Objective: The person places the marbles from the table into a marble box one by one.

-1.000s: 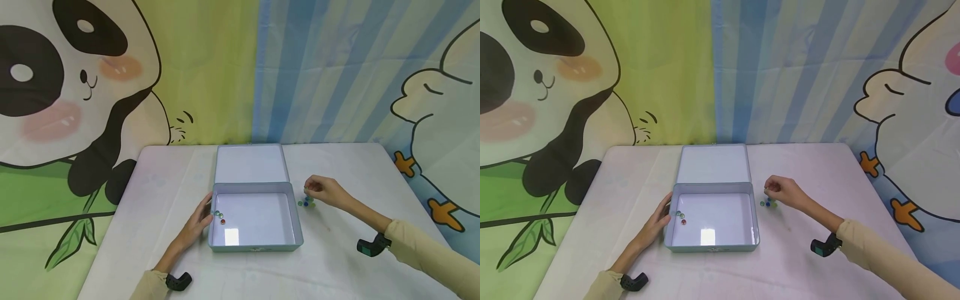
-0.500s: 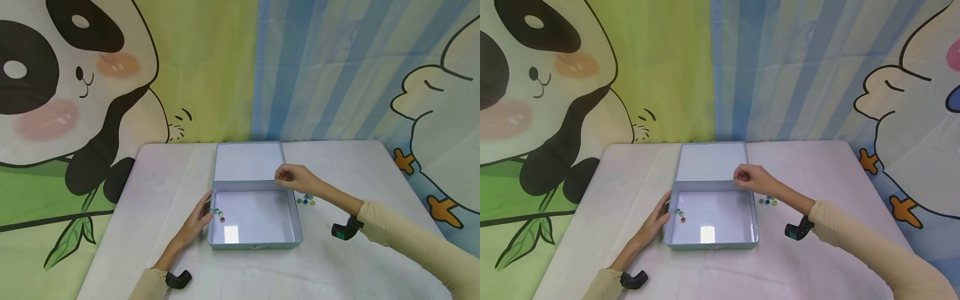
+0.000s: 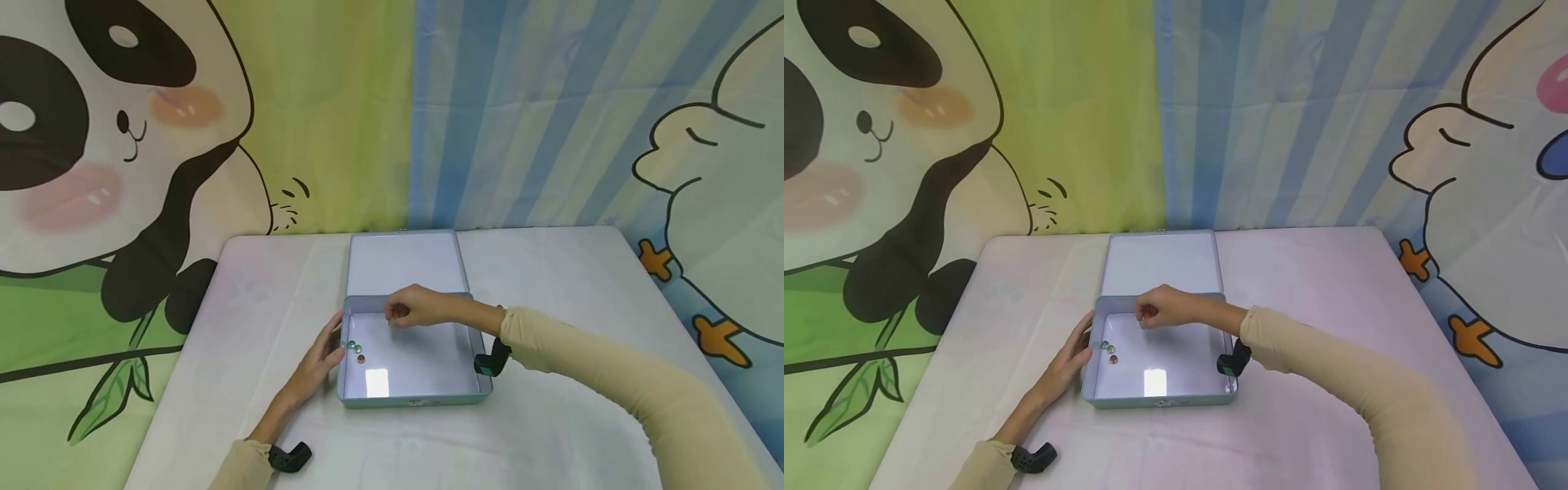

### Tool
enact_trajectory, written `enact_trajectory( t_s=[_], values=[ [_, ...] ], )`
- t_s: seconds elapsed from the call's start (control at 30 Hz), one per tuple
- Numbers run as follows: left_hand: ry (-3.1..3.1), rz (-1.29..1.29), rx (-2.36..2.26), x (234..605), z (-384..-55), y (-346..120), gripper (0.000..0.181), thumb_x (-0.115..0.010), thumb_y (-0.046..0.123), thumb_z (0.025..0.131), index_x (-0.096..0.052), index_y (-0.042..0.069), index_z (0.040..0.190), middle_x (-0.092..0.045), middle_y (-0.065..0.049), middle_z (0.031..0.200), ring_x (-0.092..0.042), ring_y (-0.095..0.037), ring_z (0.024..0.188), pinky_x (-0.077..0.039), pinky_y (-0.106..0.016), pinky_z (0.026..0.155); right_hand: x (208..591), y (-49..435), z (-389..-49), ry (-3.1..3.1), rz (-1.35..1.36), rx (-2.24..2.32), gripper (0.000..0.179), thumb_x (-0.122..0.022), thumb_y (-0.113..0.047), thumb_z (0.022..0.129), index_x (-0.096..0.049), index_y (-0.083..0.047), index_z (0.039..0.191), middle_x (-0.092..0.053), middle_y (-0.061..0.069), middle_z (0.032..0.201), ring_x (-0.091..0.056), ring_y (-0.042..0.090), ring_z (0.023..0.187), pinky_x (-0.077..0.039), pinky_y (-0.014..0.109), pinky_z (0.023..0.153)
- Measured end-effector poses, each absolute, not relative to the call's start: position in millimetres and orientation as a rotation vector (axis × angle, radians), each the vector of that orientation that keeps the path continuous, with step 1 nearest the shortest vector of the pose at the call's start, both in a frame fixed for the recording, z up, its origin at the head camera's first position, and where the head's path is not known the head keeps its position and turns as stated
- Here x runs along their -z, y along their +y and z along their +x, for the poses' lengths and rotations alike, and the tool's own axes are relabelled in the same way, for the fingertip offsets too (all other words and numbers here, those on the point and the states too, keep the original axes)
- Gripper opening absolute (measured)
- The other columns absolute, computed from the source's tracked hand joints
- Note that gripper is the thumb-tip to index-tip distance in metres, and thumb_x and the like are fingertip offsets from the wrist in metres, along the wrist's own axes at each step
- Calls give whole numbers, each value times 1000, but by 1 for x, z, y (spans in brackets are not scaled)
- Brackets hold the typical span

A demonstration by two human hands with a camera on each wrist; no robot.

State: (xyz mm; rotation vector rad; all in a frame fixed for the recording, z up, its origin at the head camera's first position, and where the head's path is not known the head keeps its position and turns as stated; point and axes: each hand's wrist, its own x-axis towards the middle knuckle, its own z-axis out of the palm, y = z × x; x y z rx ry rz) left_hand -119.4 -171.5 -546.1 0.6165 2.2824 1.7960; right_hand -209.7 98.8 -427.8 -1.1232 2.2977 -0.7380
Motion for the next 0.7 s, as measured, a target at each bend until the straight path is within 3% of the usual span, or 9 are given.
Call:
enact_trajectory(
  t_s=[0.23,0.53,0.7],
  values=[
    [2261,607,-1778,543,-120,-171,65,-41,19,101,-9,32,156,-17,-18,162,-37,-44,139,-41,-39,106,450,70,-213,2237,-1177,603,7,-68,-10,89,-64,-8,94,-67,1,88,-54,4,78,-47,16,72],
    [2277,616,-1786,545,-120,-171,65,-42,17,101,-11,30,156,-20,-20,160,-38,-44,138,-40,-25,105,470,55,-216,2312,-1163,544,8,-69,-10,88,-65,-5,92,-66,3,84,-52,4,73,-45,14,68],
    [2293,602,-1769,544,-119,-172,65,-42,17,101,-11,31,156,-24,-21,159,-40,-44,137,-41,-35,105,472,54,-218,2327,-1136,505,9,-69,-12,89,-65,-5,91,-65,2,81,-50,4,70,-43,13,65]
  ],
)
